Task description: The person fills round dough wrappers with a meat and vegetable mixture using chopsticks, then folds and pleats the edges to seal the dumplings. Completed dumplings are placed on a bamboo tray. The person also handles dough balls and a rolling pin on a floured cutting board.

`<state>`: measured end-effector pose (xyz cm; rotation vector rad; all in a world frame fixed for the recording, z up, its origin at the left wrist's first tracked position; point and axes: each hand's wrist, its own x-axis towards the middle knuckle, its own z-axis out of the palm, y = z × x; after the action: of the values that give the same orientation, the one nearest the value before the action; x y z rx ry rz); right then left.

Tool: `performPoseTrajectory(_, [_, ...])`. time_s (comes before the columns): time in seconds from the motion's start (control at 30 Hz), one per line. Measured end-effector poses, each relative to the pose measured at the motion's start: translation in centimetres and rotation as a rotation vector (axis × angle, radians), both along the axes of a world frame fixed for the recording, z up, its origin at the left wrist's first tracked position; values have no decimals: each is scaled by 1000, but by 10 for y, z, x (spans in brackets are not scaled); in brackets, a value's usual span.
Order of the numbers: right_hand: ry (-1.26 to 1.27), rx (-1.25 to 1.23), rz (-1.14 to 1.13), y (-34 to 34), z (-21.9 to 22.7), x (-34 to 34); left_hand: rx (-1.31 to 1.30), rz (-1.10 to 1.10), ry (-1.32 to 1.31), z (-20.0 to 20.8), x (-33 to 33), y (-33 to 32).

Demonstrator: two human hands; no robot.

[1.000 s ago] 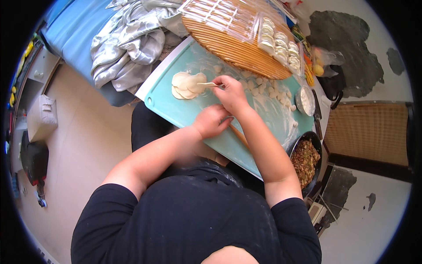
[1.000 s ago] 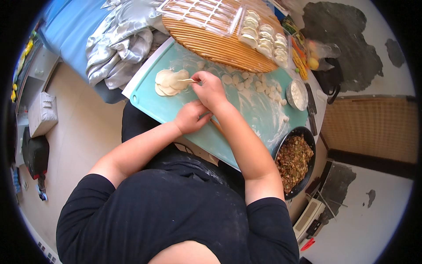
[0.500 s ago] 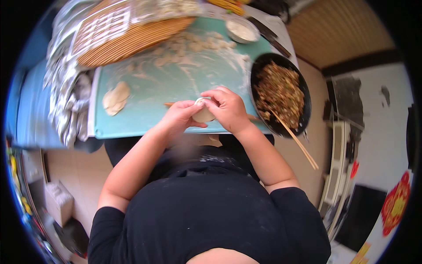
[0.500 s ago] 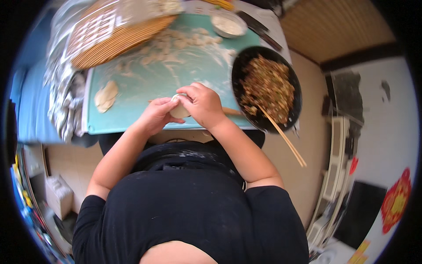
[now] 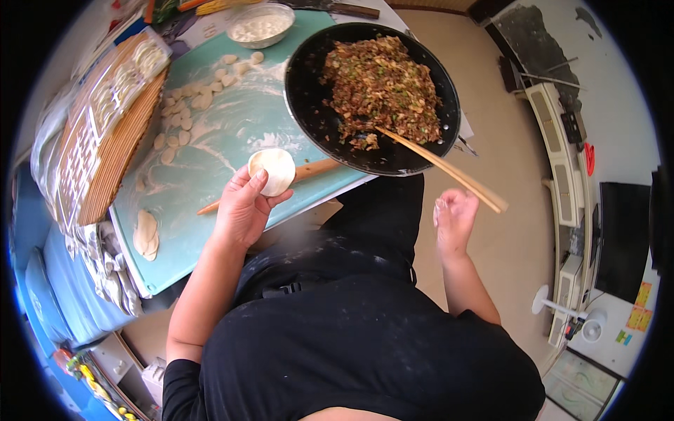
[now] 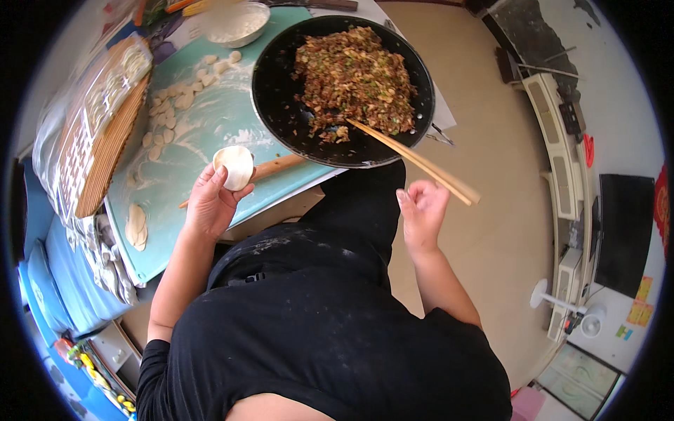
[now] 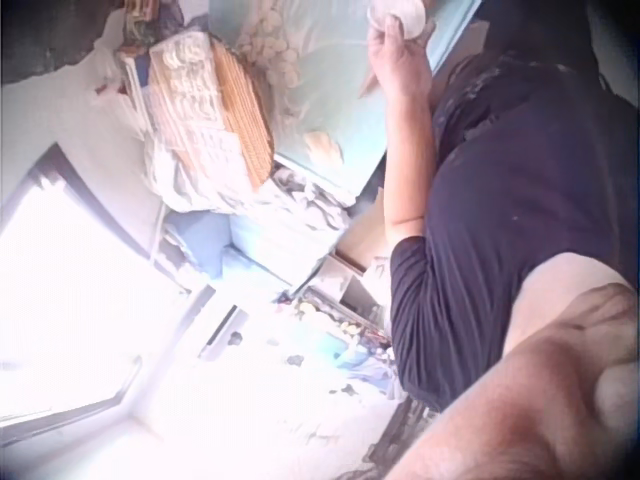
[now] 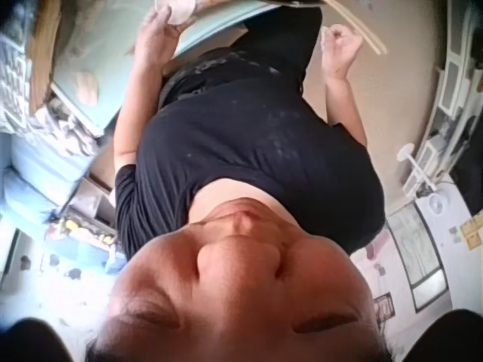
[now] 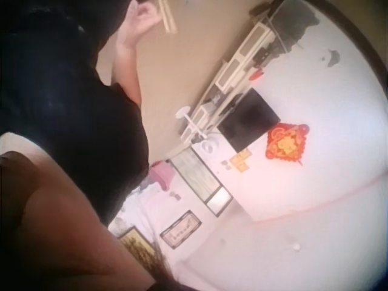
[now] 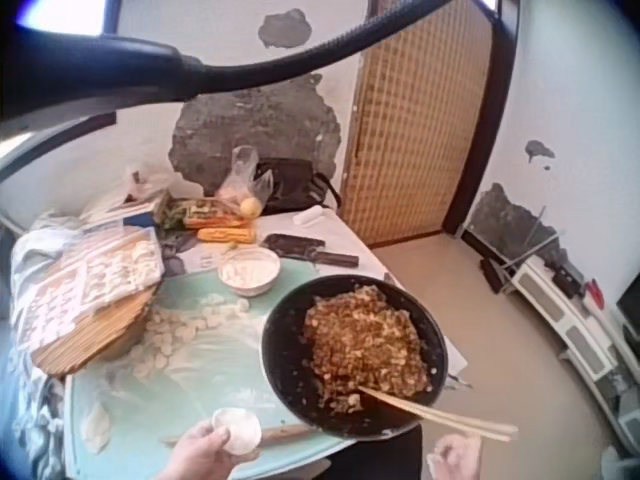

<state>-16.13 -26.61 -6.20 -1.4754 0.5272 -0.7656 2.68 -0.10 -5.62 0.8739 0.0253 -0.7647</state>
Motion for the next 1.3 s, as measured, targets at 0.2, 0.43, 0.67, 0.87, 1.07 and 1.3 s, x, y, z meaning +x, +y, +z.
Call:
performPoseTrajectory(0.2, [132, -72, 57, -35, 31, 67, -34, -3, 56, 5, -2, -16])
performPoseTrajectory(0.43, [209, -3, -70, -49, 46, 85, -47, 115, 152, 4, -11, 6])
performPoseTrajectory(0.67, [362, 3, -284, -95, 37, 44, -131, 99, 290, -6, -16, 12])
performPoseTrajectory(0.87, [293, 297, -140, -144, 48, 68, -195, 14, 319, -2, -11, -3])
performPoseTrajectory(1.07, [194, 142, -56, -130, 49, 101, -216, 48, 354, -1, -18, 4])
performPoseTrajectory(1.3, [386, -42, 509, -64, 52, 141, -206, 51, 352, 3, -20, 4])
